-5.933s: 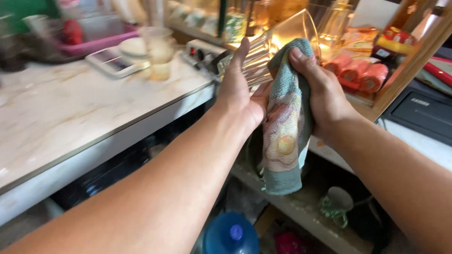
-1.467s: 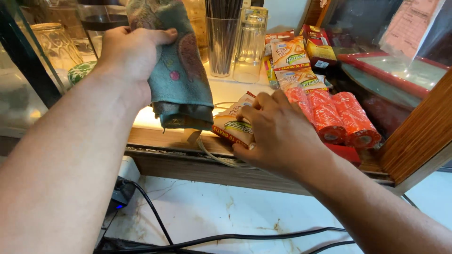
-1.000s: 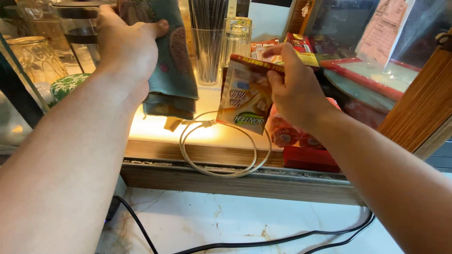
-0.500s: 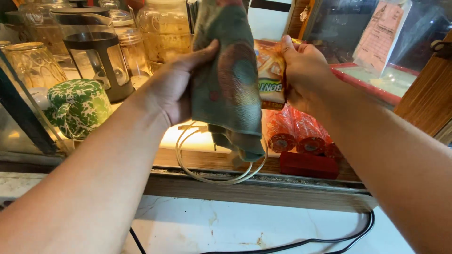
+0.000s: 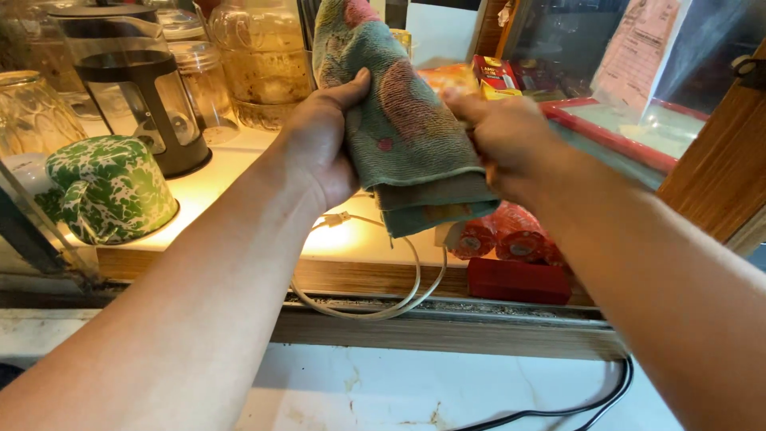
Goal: Clean a drinking glass with a cloth and organize items on a coffee shop counter.
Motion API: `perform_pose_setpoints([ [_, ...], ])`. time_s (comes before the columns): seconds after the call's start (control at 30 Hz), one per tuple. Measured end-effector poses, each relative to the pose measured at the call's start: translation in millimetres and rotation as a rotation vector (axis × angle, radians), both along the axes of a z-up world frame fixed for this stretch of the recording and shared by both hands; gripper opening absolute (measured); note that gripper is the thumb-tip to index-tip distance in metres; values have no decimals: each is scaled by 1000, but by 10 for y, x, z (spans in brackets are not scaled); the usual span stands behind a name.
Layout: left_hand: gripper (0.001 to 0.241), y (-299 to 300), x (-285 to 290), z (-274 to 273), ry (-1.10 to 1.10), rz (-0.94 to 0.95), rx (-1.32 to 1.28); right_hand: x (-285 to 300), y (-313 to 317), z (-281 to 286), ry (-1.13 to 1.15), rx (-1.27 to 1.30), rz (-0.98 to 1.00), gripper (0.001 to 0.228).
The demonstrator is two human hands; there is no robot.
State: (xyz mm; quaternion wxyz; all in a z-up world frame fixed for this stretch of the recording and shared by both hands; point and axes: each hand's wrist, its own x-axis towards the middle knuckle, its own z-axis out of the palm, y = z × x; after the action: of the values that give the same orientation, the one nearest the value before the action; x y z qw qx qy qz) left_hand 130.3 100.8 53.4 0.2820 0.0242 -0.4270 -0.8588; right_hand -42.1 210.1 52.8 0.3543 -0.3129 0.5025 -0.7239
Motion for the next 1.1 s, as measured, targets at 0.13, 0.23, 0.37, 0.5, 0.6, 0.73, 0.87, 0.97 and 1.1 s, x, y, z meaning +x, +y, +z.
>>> perform_pose_setpoints([
  [0.13,32,-89,70,-127,-25,156,70,-545,-162,91,179,255,-275,38],
  [0.23,30,-155,74,-150,-18,181,95,-949,-437,69,133,141,-214,42],
  [0.37,27,-184,117,-204,-29,230,115,-962,-514,-70,585,624,-553,70],
  [0.5,26,-223,185,-239,-53,246,147,-847,-547,-89,1540,664,-744,84],
  [0.6,28,-142,192,-210,-78,276,187,-538,-642,-73,1568,810,-274,91],
  [0.73,24,-29,291,-134,-148,345,206,-392,-702,-218,1517,930,-389,83],
  [0.87,26,-125,245,-203,-79,255,183,-353,-617,-257,1365,975,-476,83],
  [0.97,25,-134,282,-190,-47,248,165,-325,-660,-218,1388,970,-455,86],
  [1.1,29,-114,300,-203,-62,249,163,-228,-618,-169,1384,1031,-380,98],
])
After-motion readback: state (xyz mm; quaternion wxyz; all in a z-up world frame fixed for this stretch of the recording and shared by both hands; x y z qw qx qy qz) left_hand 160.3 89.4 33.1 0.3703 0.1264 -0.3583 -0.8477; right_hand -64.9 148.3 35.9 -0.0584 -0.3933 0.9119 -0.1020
